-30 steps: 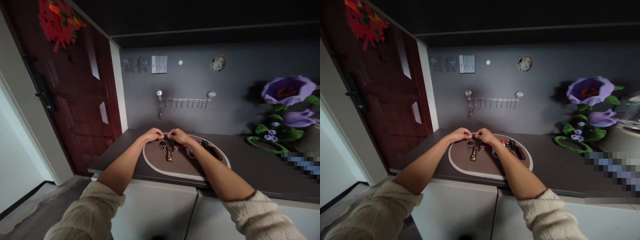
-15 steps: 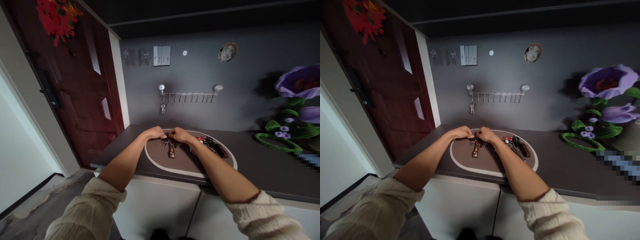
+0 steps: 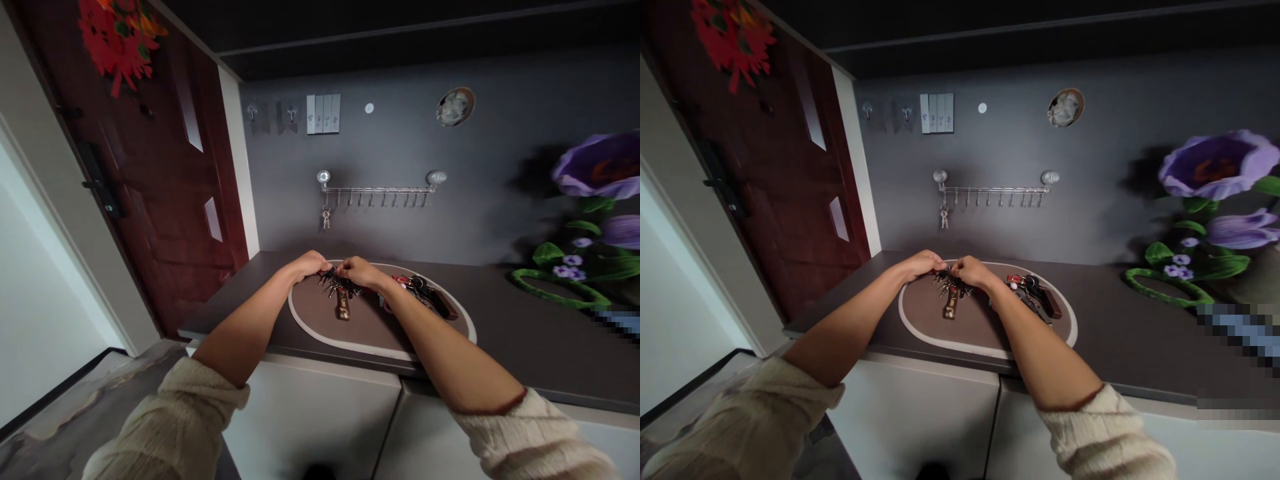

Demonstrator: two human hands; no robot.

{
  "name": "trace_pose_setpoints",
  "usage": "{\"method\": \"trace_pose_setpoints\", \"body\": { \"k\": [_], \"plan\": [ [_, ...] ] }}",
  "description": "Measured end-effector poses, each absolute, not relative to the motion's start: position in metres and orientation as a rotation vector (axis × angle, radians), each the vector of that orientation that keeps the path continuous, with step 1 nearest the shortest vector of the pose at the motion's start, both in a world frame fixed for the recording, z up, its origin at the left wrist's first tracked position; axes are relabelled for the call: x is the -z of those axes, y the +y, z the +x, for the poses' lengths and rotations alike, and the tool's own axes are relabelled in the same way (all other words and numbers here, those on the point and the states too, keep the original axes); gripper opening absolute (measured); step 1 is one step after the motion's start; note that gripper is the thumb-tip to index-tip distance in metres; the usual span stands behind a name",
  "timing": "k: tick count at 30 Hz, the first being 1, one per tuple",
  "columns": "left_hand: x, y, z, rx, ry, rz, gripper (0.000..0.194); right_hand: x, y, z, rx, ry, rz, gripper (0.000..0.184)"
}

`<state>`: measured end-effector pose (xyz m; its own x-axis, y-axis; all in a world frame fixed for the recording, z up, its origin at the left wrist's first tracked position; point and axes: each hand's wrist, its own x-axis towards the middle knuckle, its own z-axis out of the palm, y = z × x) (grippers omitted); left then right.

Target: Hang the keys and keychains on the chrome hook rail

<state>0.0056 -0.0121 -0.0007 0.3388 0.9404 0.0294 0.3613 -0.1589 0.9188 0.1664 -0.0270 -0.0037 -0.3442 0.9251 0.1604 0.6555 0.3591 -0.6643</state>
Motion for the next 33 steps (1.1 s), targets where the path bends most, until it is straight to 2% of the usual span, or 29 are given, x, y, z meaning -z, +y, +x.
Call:
{"method": "trace_pose_setpoints", "body": {
  "k": [12,26,33],
  "plan": [
    [-0.005,-0.011,0.008,-1.048,0.972,1.432,0.012,-0.006,-0.034,0.163,-0.899,-1.721,-1.154,0.016],
    [-0.003,-0.011,0.018,-1.242,0.85,1.46,0.017,-0.008,-0.032,0.161,-0.839,-1.674,-1.037,0.014],
    [0.0,-0.008,0.022,-1.307,0.771,1.51,0.024,-0.006,-0.028,0.164,-0.567,-1.735,-1.051,0.024]
  ]
}}
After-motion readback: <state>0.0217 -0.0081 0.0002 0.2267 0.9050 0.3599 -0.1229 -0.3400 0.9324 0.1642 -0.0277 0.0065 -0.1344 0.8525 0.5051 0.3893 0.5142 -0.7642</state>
